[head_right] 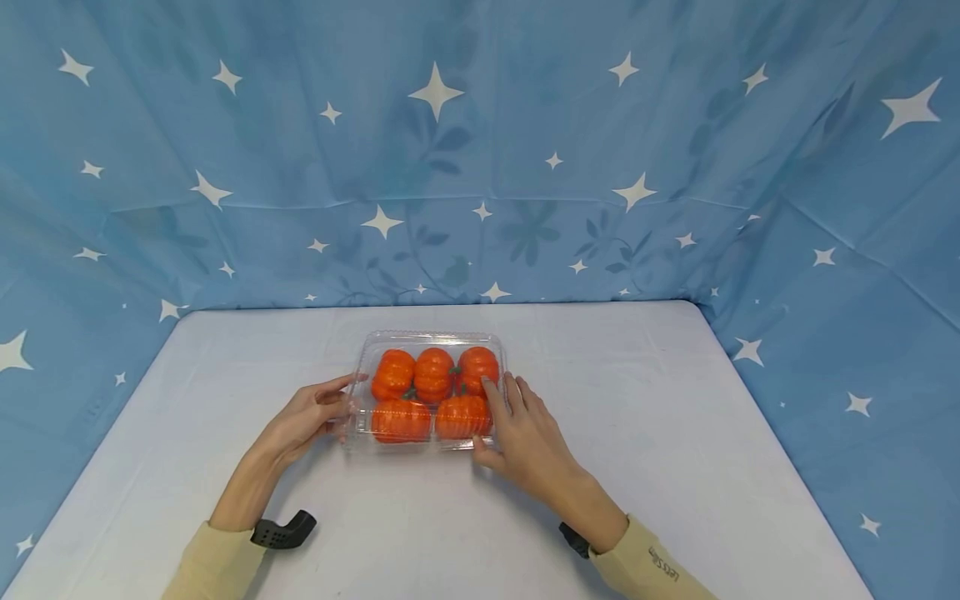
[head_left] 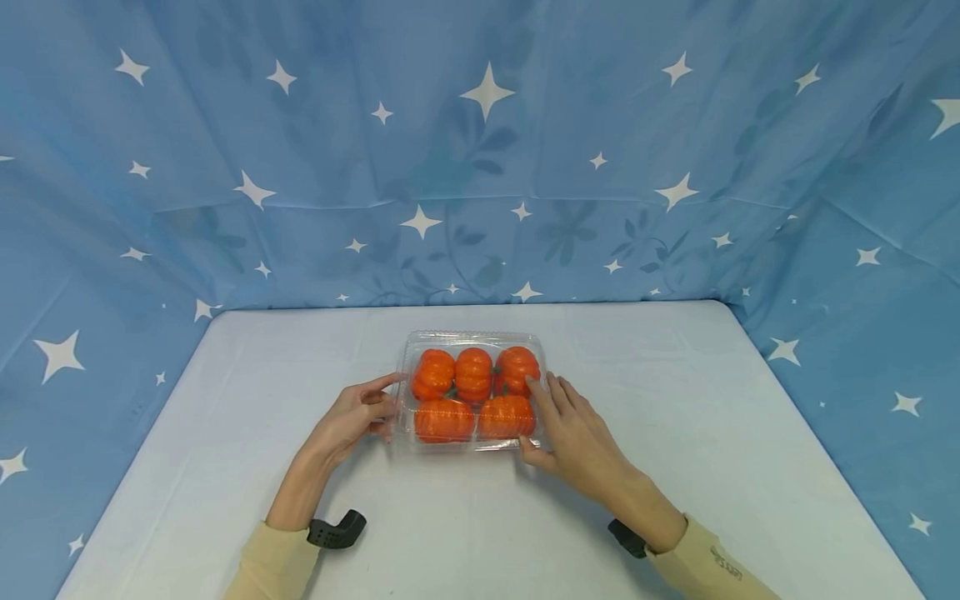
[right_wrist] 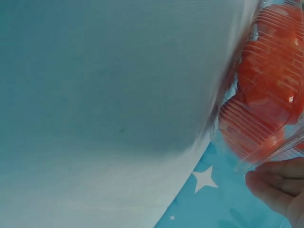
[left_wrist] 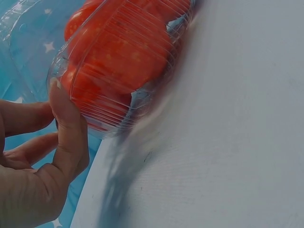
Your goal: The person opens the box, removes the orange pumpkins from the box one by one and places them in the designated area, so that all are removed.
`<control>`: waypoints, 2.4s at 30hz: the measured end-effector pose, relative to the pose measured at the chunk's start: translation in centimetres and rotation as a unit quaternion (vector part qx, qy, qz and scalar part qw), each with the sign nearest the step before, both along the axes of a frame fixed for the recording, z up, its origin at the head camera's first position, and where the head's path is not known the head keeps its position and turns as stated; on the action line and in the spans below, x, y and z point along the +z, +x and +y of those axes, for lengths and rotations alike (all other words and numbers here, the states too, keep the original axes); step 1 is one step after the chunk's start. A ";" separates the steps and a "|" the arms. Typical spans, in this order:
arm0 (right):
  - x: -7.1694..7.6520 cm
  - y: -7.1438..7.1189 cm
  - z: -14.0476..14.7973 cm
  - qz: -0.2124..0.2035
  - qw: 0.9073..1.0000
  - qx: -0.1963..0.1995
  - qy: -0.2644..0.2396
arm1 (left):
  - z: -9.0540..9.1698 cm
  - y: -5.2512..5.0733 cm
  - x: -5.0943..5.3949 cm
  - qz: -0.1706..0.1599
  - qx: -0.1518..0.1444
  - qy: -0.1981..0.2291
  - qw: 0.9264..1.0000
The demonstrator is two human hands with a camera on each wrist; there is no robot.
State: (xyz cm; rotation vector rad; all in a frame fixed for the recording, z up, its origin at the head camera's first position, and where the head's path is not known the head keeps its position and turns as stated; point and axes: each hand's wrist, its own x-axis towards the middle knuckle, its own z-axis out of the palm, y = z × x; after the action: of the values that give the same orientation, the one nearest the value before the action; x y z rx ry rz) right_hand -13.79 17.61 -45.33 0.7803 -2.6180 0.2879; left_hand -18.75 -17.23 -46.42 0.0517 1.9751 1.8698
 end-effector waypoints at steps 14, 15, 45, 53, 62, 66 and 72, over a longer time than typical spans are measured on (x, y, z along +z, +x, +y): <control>0.5 -0.2 0.5 -0.023 0.997 0.058 0.047 | 0.7 0.0 -0.5 -0.012 0.034 0.000 0.999; 0.6 -0.2 0.6 -0.029 0.996 0.061 0.052 | 0.7 0.1 -0.5 -0.010 0.033 -0.001 0.999; 2.4 -1.0 1.8 -0.053 0.998 0.032 0.005 | 0.7 0.3 0.2 0.025 0.015 -0.039 0.999; 3.0 -1.9 2.5 -0.096 0.993 0.057 -0.039 | 0.8 0.4 0.2 0.022 0.020 -0.043 0.999; 3.6 -3.2 2.7 -0.051 0.989 0.090 -0.103 | 0.8 0.3 0.3 0.015 0.019 -0.030 0.999; 3.7 -4.2 2.5 -0.026 0.985 0.090 -0.143 | 0.8 0.3 0.2 0.015 0.017 -0.022 0.999; 3.6 -5.5 2.1 -0.059 0.966 0.077 -0.239 | 0.6 0.3 0.1 0.012 0.015 -0.011 1.000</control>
State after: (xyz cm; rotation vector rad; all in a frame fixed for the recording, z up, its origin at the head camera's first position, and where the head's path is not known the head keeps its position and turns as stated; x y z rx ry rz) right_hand -19.32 19.75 -41.76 0.8077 -2.4373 0.9954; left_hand -18.49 -16.64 -46.29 0.0385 2.0219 1.8745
